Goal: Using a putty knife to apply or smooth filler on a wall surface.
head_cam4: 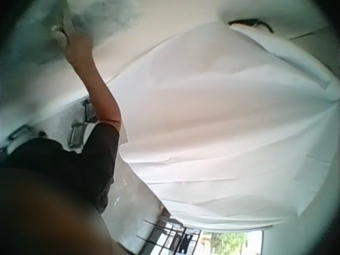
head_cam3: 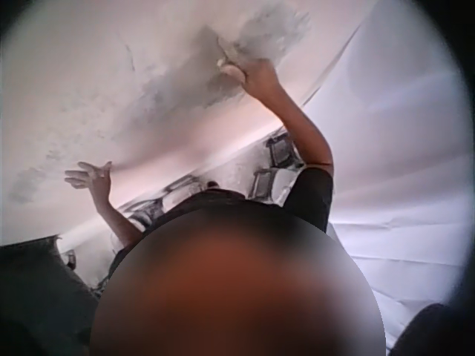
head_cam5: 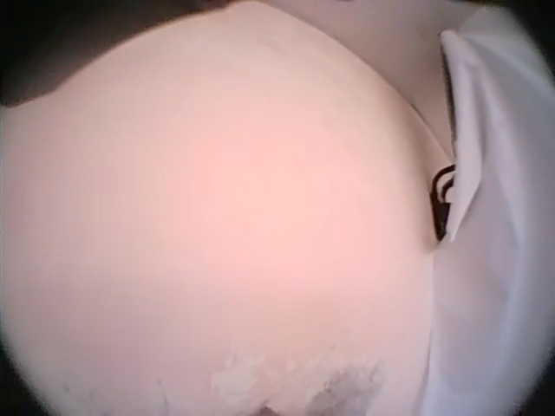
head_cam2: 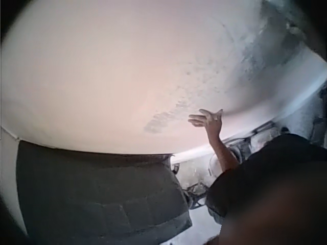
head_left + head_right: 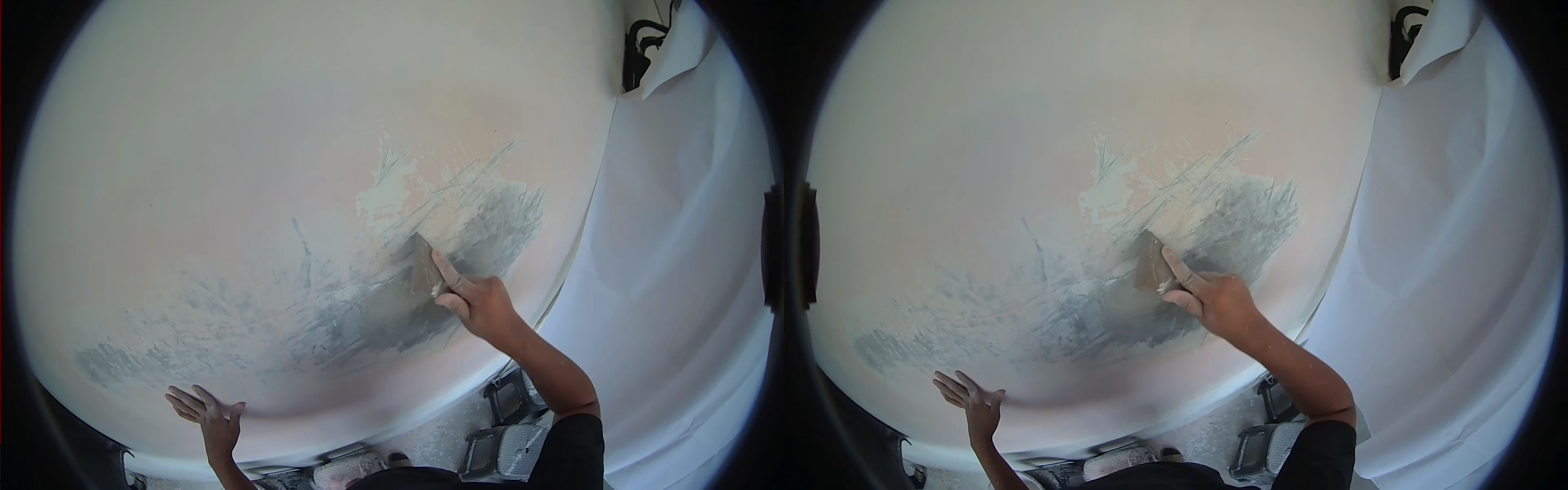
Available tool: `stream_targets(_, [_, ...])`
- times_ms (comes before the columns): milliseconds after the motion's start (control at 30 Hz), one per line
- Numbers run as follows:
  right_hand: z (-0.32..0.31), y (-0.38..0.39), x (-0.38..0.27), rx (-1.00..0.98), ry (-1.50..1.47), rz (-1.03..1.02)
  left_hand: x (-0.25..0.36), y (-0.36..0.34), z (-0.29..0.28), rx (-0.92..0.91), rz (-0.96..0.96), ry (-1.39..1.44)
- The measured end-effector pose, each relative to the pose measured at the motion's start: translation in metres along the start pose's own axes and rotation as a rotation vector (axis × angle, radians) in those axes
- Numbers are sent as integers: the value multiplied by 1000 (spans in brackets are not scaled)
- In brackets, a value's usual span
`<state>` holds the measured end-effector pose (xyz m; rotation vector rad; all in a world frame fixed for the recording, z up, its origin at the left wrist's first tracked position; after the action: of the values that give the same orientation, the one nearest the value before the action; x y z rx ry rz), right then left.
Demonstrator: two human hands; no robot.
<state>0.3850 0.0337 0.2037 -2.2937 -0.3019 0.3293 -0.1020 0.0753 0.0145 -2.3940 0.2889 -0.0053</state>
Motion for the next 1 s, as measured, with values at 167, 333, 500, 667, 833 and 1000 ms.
stream_targets(167, [-5, -2, 6, 33, -55, 37, 3, -1, -1, -38, -26, 6])
stream_targets(333, [-15, -12, 7, 62, -8, 108, 1, -2, 1, -66, -37, 21])
stream_targets(500, [-10, -7, -3, -23, -46, -9, 0, 0, 4, -31, -8, 29])
stream_targets(667, [-1, -3, 9, 79, 62, -33, -1, -1, 3, -22, -10, 29])
stream_targets(833, [-9, -9, 20, 169, -116, 60, -6, 3, 6, 46, 27, 47])
stream_targets(1000, [-6, -9, 13, 67, -66, 50, -6, 3, 5, 93, 69, 28])
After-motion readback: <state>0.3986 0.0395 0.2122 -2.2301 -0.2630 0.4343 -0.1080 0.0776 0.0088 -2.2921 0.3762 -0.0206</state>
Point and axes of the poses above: each hand's wrist, its own y-axis away from the middle knuckle, its own z-axis out of the palm, x = y × z, the point moved 5 cm from there along -y, towards the middle knuckle, and after that the axes turned 9 degrees about z, right-handed, at the moved point
